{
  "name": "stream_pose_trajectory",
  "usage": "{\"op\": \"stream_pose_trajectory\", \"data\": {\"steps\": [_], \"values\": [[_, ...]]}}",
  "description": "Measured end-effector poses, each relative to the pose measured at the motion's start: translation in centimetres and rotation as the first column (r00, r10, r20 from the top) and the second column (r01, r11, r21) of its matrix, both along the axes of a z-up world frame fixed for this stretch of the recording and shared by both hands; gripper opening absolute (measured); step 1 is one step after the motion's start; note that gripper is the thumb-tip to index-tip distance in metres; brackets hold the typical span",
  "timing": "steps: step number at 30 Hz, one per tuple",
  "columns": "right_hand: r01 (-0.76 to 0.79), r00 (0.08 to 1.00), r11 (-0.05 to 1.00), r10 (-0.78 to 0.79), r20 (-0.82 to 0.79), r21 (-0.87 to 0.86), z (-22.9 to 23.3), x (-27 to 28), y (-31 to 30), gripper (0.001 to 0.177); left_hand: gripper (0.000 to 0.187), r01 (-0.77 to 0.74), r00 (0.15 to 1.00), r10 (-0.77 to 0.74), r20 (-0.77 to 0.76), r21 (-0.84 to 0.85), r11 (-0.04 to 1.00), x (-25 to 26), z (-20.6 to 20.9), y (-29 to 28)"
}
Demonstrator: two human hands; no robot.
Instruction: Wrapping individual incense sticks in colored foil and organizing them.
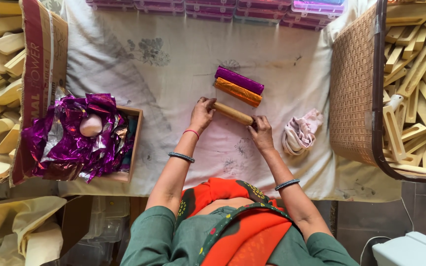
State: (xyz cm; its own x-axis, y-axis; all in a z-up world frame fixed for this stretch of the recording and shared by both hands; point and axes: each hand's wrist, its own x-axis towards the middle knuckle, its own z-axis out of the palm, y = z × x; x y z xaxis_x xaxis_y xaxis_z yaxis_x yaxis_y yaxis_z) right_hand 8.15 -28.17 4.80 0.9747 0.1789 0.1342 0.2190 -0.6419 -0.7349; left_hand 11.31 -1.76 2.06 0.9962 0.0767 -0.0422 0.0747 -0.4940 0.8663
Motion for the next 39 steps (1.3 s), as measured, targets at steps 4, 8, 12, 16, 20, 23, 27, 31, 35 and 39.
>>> {"op": "stream_pose_trajectory", "data": {"steps": [4,8,12,16,20,23,27,31,35,39], "values": [[-0.014,1.000,1.000,0.014,0.003,-0.005,-0.6,0.1,-0.2,0.040,0.041,0.013,1.000,-0.013,-0.020,0.009,1.000,0.3,-0.6,0.1],[-0.025,1.000,1.000,0.025,0.001,-0.017,-0.5,0.2,-0.2,0.039,0.042,0.004,1.000,-0.004,0.003,0.001,1.000,0.2,-1.2,0.0],[-0.021,1.000,0.999,0.021,0.003,-0.032,-1.2,0.3,-0.5,0.043,0.058,-0.025,1.000,0.025,0.014,0.008,1.000,-0.3,-0.4,0.2],[-0.009,0.999,1.000,0.008,0.046,0.012,-1.1,0.1,-0.4,0.069,0.062,-0.125,0.972,0.126,0.197,-0.018,0.992,-3.3,-2.9,0.3],[0.065,0.996,0.988,-0.054,-0.076,0.137,-1.9,-0.9,-0.6,0.084,0.043,-0.242,0.969,0.244,0.039,-0.053,0.969,-9.2,-6.4,0.9],[0.089,0.996,0.986,-0.085,-0.035,0.144,-3.6,-1.2,-1.0,0.079,0.033,-0.238,0.971,0.233,-0.048,-0.145,0.960,-14.2,-7.2,0.9],[0.136,0.991,0.974,-0.133,-0.027,0.180,-5.6,-1.0,-1.5,0.068,0.028,-0.160,0.984,0.144,-0.101,-0.168,0.973,-19.6,-6.0,0.3],[0.144,0.989,0.959,-0.135,-0.053,0.244,-6.8,-0.8,-2.0,0.065,0.029,-0.031,0.989,0.015,-0.150,-0.107,0.994,-21.5,-5.1,0.0],[0.202,0.979,0.930,-0.189,-0.070,0.309,-7.1,-0.4,-2.3,0.063,0.033,0.040,0.980,-0.062,-0.188,-0.120,0.992,-21.4,-4.6,1.0],[0.212,0.976,0.883,-0.172,-0.132,0.419,-7.0,-0.3,-2.3,0.061,0.035,-0.087,0.964,0.061,-0.258,-0.089,0.992,-21.5,-1.3,4.1]]}}
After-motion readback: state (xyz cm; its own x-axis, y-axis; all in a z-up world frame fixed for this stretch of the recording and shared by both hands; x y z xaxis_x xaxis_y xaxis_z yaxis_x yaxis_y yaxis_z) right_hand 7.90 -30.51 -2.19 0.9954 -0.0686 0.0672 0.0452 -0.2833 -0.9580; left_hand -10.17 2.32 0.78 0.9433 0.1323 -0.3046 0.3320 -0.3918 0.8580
